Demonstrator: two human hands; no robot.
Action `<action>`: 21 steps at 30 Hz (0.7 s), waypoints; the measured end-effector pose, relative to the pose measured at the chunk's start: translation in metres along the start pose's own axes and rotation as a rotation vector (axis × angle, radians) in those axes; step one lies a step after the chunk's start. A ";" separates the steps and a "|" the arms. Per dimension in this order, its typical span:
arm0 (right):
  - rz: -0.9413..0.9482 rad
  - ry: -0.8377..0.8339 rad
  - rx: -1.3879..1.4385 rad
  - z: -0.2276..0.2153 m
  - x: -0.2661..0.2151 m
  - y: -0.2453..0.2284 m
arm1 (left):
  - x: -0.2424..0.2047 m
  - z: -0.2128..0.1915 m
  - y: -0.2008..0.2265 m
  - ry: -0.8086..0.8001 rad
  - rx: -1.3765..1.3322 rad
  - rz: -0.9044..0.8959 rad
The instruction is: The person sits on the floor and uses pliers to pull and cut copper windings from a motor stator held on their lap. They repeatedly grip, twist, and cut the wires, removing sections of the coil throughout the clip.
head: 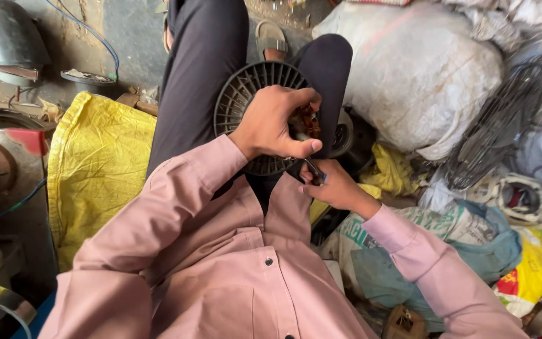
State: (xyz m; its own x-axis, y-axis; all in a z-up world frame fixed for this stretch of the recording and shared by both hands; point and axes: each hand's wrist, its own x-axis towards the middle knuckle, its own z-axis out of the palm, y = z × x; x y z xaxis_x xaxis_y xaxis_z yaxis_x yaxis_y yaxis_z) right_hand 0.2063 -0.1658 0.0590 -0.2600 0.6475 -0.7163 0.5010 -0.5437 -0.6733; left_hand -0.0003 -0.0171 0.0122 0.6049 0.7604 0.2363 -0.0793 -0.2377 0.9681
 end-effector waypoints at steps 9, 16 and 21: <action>-0.169 0.113 -0.090 -0.004 0.000 0.009 | 0.012 0.018 0.010 -0.058 0.152 -0.104; -0.168 0.021 0.042 -0.006 0.006 0.024 | 0.017 0.027 0.022 -0.046 0.254 -0.229; -0.278 0.075 0.000 -0.001 0.010 0.009 | 0.005 0.017 0.037 0.024 0.341 -0.318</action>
State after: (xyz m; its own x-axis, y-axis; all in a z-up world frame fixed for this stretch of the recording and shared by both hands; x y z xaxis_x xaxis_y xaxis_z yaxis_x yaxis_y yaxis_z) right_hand 0.2086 -0.1635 0.0457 -0.3260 0.8092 -0.4888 0.4193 -0.3396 -0.8419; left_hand 0.0128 -0.0322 0.0481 0.5384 0.8404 -0.0625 0.3749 -0.1724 0.9109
